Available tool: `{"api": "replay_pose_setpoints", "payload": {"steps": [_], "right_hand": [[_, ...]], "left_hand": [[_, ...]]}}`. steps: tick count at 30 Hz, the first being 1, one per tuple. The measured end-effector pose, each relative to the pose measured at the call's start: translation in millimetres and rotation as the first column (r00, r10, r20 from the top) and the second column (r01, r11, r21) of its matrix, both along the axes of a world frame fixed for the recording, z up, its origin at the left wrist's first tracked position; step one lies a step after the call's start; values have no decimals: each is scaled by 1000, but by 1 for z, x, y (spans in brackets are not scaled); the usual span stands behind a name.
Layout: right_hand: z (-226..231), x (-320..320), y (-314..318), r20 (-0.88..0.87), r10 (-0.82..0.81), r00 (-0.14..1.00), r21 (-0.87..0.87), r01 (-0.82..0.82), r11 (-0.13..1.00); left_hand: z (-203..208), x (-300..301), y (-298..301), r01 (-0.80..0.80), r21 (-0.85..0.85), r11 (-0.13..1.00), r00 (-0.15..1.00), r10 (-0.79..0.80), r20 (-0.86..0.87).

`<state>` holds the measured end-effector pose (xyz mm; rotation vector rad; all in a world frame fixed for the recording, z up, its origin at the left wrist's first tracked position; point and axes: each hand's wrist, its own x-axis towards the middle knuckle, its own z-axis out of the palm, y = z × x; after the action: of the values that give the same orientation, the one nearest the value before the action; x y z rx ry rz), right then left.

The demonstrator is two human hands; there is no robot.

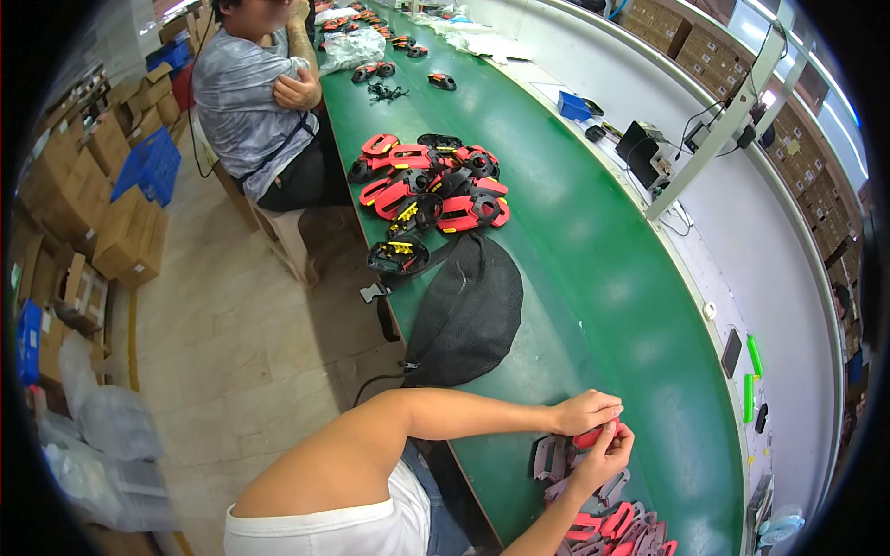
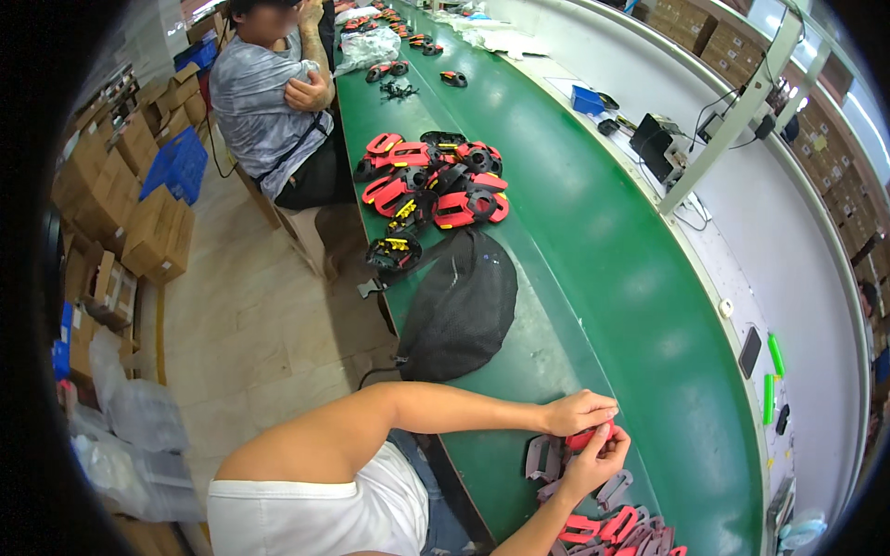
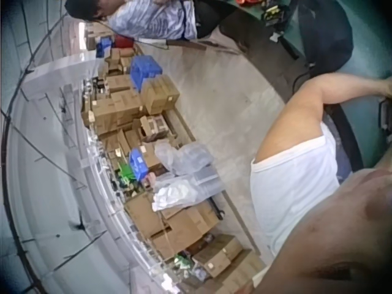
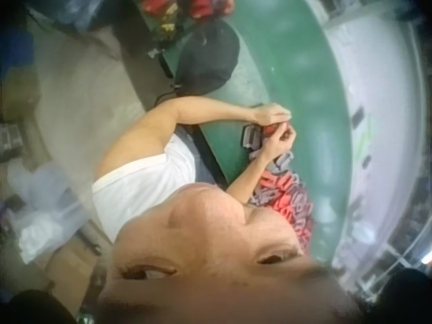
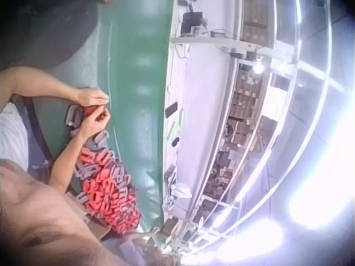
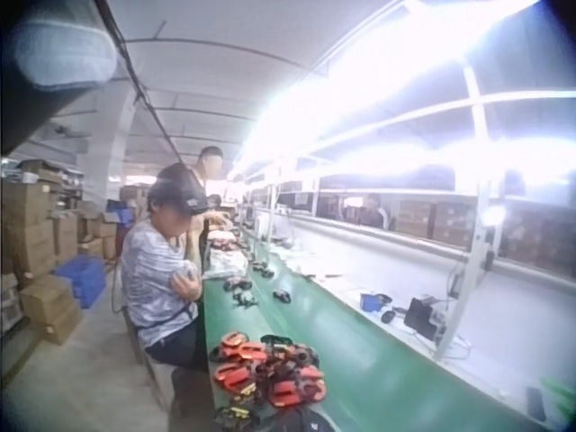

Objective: The person assembles plastic housings, electronic components, and assembly parts by hand on a factory production line.

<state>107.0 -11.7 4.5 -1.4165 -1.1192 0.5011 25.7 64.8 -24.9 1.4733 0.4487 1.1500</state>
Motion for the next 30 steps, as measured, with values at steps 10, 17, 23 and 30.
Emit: {"api": "replay_pose_setpoints", "payload": {"steps": [10,17,23,30], "right_hand": [[-6,2,1,-122,22,992,-21,-25,999],[-5,2,0,-110,42,993,-11,-43,999],[-2,1,0,-7,7,1000,-5,-7,1000],[-5,3,-2,-6,14,1000,-14,-14,1000]], "left_hand": [[4,-2,-1,-26,31,999,998,28,-57],[3,-1,0,-24,-7,1000,998,23,-64],[-3,4,2,39,-67,997,999,-40,-13],[-2,2,1,54,-60,997,998,-55,-22]]}}
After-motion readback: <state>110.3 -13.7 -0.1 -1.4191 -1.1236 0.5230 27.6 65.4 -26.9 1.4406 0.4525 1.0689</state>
